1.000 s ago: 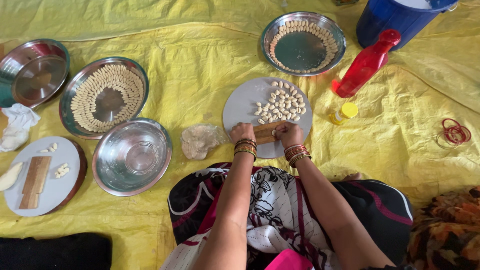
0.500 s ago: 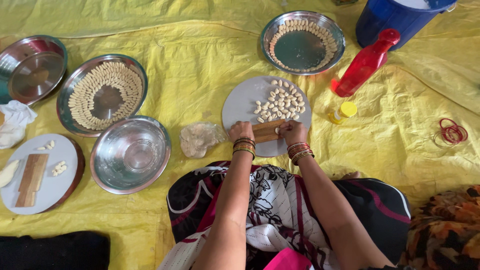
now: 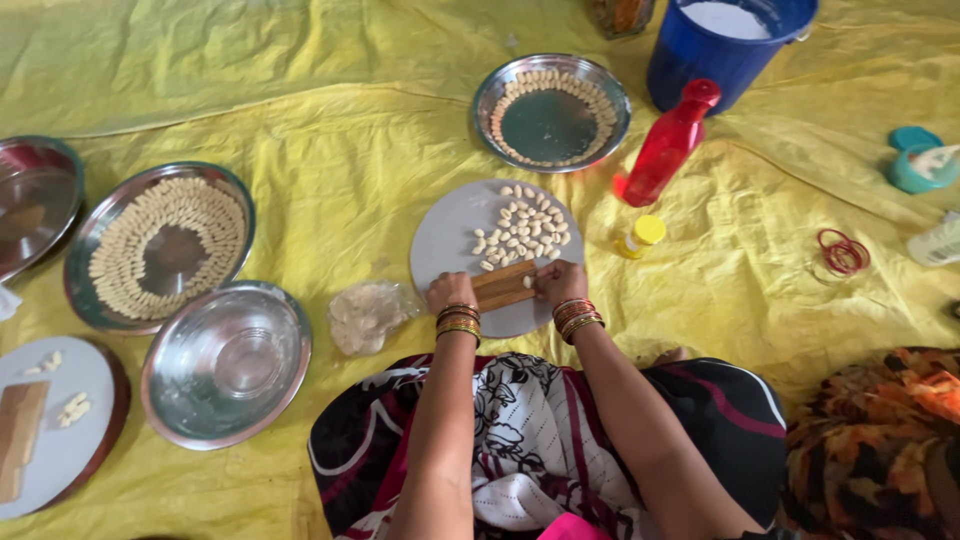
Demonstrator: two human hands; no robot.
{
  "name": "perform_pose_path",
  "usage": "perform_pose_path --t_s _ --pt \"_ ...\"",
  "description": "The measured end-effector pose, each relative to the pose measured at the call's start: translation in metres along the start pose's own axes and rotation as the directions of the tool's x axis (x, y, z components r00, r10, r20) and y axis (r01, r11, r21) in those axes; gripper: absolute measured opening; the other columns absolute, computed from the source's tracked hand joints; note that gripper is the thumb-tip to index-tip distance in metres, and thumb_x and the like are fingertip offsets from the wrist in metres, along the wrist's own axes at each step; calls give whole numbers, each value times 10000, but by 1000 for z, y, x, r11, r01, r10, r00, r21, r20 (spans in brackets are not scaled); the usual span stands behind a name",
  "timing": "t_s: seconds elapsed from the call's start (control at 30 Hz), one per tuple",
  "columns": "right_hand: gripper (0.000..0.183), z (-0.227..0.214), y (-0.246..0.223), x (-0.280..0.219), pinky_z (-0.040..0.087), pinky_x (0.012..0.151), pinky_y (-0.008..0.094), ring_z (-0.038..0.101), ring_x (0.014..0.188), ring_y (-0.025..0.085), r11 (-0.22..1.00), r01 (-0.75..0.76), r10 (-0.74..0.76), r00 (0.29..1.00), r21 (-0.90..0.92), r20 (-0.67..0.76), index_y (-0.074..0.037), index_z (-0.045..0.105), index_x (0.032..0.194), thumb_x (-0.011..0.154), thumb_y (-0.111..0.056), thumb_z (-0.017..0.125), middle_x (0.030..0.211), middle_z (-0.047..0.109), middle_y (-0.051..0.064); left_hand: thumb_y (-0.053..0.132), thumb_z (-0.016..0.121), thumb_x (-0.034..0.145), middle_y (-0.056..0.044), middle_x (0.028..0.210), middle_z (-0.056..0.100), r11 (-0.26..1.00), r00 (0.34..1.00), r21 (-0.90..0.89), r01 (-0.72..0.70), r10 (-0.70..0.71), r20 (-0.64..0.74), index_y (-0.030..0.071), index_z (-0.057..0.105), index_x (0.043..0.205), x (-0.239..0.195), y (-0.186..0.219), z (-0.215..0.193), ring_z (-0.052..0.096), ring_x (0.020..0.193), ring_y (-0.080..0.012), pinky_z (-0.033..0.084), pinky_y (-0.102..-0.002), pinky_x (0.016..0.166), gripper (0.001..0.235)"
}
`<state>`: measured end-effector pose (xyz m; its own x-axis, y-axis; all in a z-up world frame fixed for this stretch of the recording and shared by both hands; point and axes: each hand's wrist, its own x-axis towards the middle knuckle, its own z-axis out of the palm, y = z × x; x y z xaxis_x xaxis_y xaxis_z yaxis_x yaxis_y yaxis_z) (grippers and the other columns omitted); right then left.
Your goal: The person sits on a yellow tarp and uses a wooden ridged tool to press small dough balls into a textured shape. They then arrange the shaped pieces in a circular pattern on a metal tray.
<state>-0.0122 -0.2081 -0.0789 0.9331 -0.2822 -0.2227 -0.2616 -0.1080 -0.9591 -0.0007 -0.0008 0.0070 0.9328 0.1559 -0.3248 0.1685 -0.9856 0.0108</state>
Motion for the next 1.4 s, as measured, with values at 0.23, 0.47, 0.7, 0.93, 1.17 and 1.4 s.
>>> perform_pose_path --t_s 0.23,0.47,0.7,0.93,1.17,1.4 --pt "77 -10 -25 -5 561 509 282 665 580 133 983 -179 179 984 -52 -3 -13 726 825 819 50 770 714 726 74 156 646 964 -95 1194 701 1000 999 19 -4 5 -45 161 764 1086 0 0 3 680 1131 -275 593 -384 898 170" --pt "94 -28 -42 3 599 652 333 743 653 195 912 -4 7 1000 -411 4 -69 810 819 816 -50 718 759 776 95 125 654 939 -94 1187 699 1000 998 -9 10 -11 -66 157 776 1073 6 0 10 677 1125 -282 598 -386 876 184" --pt "232 11 -68 -27 555 824 420 711 861 269 728 274 -316 948 -629 47 -148 796 931 727 -241 859 977 738 106 135 648 969 -108 1181 713 1000 997 -9 -2 1 -75 140 783 1073 8 2 11 683 1122 -280 590 -385 887 170" --pt "348 3 -52 -3 568 889 401 717 950 251 685 165 -135 986 -709 98 -166 761 991 684 -266 892 1039 745 89 153 696 939 -100 1192 701 999 1000 38 24 -24 -17 136 774 1089 10 5 11 675 1124 -259 586 -355 890 170" --pt "226 -35 -47 17 588 857 414 741 905 263 782 153 -124 988 -604 89 -167 788 994 797 -277 802 946 795 95 155 641 974 -91 1171 715 999 996 37 21 -18 -87 143 779 1074 16 4 22 684 1113 -262 580 -368 894 171" --pt "339 4 -64 -12 596 818 414 734 874 249 681 182 -118 983 -709 139 -152 770 1010 801 -407 843 1040 738 111 139 638 956 -87 1177 712 999 996 21 28 -26 -82 153 782 1068 14 5 21 683 1116 -259 582 -373 885 182"
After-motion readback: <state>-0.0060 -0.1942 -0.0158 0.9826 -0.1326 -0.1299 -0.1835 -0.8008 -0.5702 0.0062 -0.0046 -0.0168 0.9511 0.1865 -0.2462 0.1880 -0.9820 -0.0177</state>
